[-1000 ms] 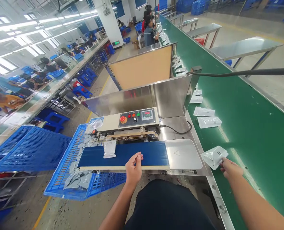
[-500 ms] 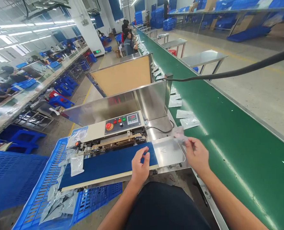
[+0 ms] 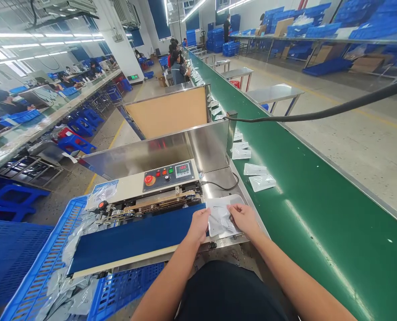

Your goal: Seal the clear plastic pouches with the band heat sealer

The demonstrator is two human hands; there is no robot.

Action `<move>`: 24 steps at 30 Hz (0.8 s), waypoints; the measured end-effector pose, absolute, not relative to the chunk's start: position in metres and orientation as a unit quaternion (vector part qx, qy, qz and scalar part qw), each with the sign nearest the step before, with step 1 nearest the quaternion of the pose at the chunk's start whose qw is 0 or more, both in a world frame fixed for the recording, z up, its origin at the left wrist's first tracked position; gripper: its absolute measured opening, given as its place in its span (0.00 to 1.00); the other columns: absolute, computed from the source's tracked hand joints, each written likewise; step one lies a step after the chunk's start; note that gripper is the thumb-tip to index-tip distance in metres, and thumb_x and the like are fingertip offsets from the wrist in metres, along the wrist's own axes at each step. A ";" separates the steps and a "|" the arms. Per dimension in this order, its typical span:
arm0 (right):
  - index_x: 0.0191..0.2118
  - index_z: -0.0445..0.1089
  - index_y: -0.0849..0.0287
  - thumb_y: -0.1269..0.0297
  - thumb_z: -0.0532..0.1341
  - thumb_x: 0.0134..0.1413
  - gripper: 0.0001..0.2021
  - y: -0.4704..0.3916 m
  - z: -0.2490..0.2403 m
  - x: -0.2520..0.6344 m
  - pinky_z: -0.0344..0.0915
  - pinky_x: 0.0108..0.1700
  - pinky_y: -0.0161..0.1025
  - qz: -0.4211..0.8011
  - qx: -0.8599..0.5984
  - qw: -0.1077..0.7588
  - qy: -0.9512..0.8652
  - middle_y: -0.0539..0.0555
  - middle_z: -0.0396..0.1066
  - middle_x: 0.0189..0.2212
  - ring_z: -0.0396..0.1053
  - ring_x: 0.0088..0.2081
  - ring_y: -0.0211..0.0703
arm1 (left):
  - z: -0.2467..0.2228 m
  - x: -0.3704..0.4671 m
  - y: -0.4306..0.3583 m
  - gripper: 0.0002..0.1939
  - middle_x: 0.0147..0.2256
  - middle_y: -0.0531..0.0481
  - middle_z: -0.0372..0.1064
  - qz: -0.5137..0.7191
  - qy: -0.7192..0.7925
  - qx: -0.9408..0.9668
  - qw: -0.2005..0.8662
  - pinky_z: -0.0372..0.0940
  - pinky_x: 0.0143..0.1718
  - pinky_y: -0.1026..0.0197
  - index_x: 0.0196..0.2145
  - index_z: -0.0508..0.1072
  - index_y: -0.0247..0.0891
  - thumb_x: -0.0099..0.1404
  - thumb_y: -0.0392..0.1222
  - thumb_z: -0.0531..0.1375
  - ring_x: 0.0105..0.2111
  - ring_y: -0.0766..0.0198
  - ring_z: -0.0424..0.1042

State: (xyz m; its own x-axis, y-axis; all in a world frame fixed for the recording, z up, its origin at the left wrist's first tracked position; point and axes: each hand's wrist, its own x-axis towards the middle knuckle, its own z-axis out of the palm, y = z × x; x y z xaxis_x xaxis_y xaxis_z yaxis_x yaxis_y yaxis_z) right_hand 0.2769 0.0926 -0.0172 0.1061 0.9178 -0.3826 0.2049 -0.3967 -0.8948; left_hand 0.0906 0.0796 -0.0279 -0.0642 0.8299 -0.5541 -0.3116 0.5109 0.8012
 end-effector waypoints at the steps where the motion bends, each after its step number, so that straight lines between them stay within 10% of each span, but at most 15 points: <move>1: 0.27 0.71 0.58 0.41 0.70 0.50 0.23 0.101 -0.020 0.274 0.59 0.24 0.34 0.532 -0.662 0.342 -0.403 0.49 0.67 0.18 0.61 0.20 0.36 | -0.032 0.089 0.088 0.26 0.22 0.47 0.73 0.442 0.581 0.207 0.651 0.67 0.27 0.60 0.29 0.78 0.34 0.59 0.63 0.72 0.22 0.60 0.71; 18: 0.29 0.76 0.61 0.56 0.72 0.56 0.13 0.133 -0.013 0.168 0.72 0.26 0.33 0.644 -0.595 0.262 -0.402 0.56 0.77 0.28 0.72 0.24 0.37 | -0.039 -0.013 0.080 0.26 0.28 0.42 0.79 0.543 0.629 0.132 0.540 0.69 0.31 0.59 0.33 0.82 0.30 0.50 0.58 0.76 0.28 0.56 0.77; 24: 0.36 0.79 0.61 0.49 0.73 0.52 0.18 0.131 -0.017 0.248 0.60 0.19 0.30 0.603 -0.604 0.372 -0.365 0.59 0.79 0.35 0.70 0.25 0.37 | -0.031 -0.056 0.021 0.25 0.51 0.39 0.80 0.579 0.697 0.144 0.398 0.71 0.54 0.54 0.49 0.82 0.36 0.60 0.55 0.73 0.52 0.51 0.78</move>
State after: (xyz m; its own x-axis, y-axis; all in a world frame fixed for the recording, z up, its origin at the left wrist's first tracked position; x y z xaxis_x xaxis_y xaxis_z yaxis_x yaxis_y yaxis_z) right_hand 0.2476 0.1310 -0.0167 0.0063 0.8896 -0.4566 -0.0085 -0.4566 -0.8897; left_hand -0.0561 0.0211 -0.0305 -0.6423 0.6613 -0.3875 -0.2590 0.2886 0.9218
